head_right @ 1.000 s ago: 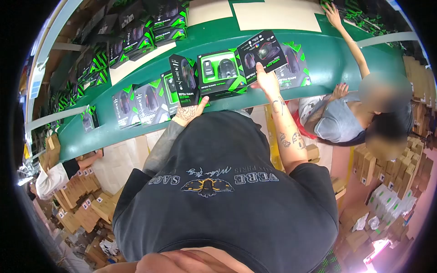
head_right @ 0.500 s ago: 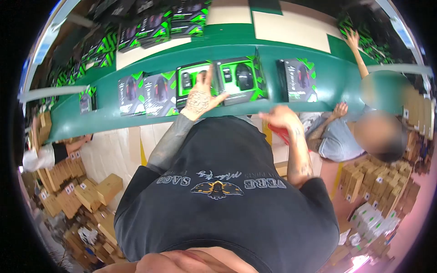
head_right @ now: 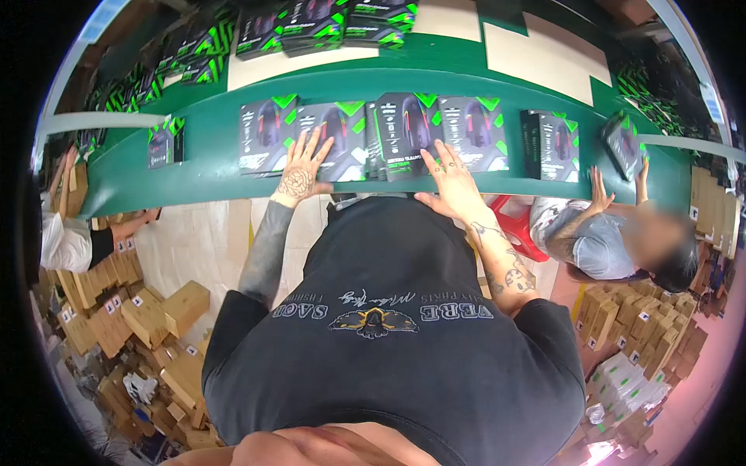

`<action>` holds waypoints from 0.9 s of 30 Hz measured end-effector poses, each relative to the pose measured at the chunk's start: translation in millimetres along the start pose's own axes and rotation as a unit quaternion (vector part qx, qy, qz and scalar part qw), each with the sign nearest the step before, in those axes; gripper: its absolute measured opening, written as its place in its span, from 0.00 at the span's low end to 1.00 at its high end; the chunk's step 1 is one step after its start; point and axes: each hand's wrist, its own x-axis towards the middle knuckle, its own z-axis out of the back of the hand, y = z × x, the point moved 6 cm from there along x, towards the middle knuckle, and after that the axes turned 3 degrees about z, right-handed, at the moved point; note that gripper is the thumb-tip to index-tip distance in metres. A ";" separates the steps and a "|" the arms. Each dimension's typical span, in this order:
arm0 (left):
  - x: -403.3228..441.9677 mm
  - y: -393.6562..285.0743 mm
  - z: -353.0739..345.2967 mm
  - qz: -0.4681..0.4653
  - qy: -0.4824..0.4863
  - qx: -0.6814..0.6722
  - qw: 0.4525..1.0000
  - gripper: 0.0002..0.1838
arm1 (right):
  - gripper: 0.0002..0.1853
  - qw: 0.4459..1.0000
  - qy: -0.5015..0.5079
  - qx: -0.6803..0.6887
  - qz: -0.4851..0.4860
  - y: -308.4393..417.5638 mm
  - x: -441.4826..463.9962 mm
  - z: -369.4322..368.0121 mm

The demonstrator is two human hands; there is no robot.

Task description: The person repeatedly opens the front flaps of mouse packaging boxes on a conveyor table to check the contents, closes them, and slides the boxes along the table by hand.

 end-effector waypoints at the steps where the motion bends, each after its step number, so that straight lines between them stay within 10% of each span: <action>1: 0.3 7.1 -0.6 -0.028 -0.022 -0.028 0.999 0.62 | 0.42 0.999 0.012 -0.027 0.017 18.7 4.3 1.1; 6: 4.3 13.2 -11.0 -0.118 -0.026 -0.039 0.992 0.45 | 0.45 0.995 0.017 0.034 0.096 94.5 82.0 -64.8; 10: -21.8 5.9 34.2 -0.174 -0.213 -0.145 0.951 0.34 | 0.42 0.998 -0.014 -0.039 0.052 91.8 110.0 -117.9; 15: -59.6 117.9 47.4 0.154 -0.398 -0.178 0.887 0.52 | 0.19 0.937 -0.247 0.192 -0.155 58.7 84.1 -67.0; 20: -64.3 175.9 -22.2 0.278 -0.137 -0.457 0.834 0.51 | 0.18 0.942 -0.277 0.125 -0.143 49.3 78.9 -57.8; 27: -63.2 155.9 14.0 0.129 -0.308 -0.448 0.829 0.38 | 0.19 0.819 -0.210 0.406 -0.347 28.9 84.0 -57.4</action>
